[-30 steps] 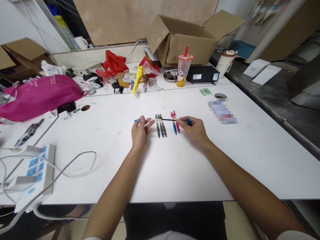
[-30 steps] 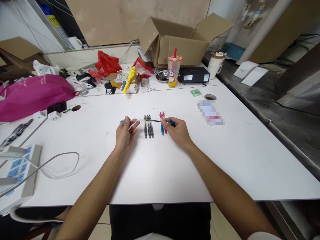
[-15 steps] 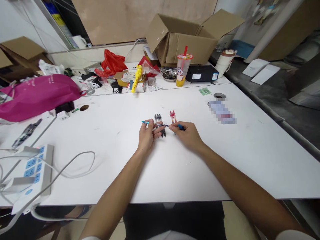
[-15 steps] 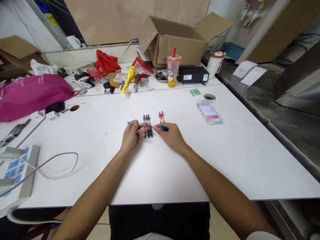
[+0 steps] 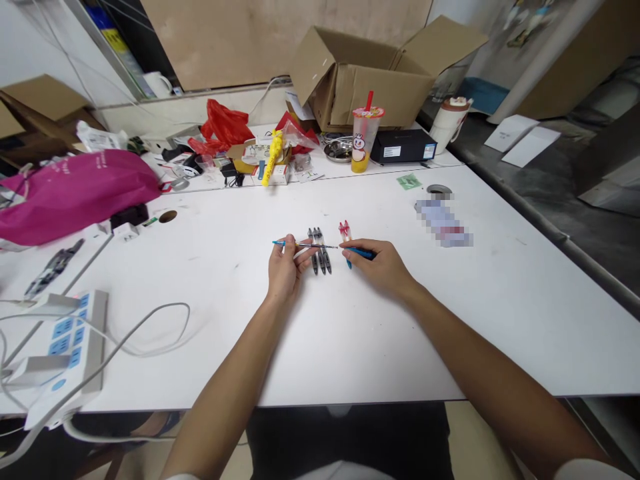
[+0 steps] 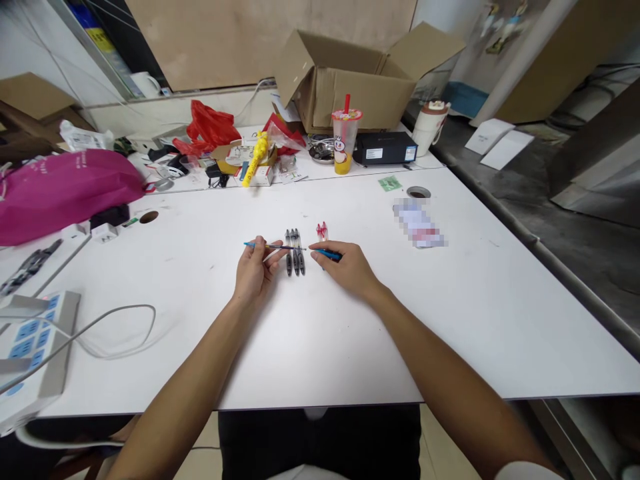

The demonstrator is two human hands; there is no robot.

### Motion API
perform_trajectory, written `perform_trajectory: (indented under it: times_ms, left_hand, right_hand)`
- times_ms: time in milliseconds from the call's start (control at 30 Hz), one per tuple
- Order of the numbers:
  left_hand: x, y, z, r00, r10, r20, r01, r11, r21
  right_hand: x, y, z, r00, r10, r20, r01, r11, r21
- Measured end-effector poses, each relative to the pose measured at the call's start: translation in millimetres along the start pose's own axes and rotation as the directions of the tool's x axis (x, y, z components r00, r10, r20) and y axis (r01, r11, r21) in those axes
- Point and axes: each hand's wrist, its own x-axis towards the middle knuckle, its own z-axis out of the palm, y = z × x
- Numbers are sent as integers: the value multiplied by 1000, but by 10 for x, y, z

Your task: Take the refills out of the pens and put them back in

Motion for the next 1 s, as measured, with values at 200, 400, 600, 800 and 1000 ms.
perform_trajectory:
  times_ms: [200,400,600,800,1000]
  left_hand:
    - [-30,-43,17,999,-7,46,5,999,44]
    - [-15,-57,4,998,20,59,-22,999,34]
    - [-29,-53,11,997,22,69,-25,998,52]
    - [-71,-103,44,995,2,104,-12,995,104]
    - [-115,-115,57,993,5,119,-29,980,197]
  right_hand:
    - [-28,-20,47,1000,-13,14,13,1000,20]
    - [-21,-4,49,1000,-25,0,25,999,23]
    - [-22,1,39,1000,-30,8,30,999,19]
    - [-24,-11,44,985,-149,88,150,989,-2]
    - [-44,11,107,995,-86,56,79,991,108]
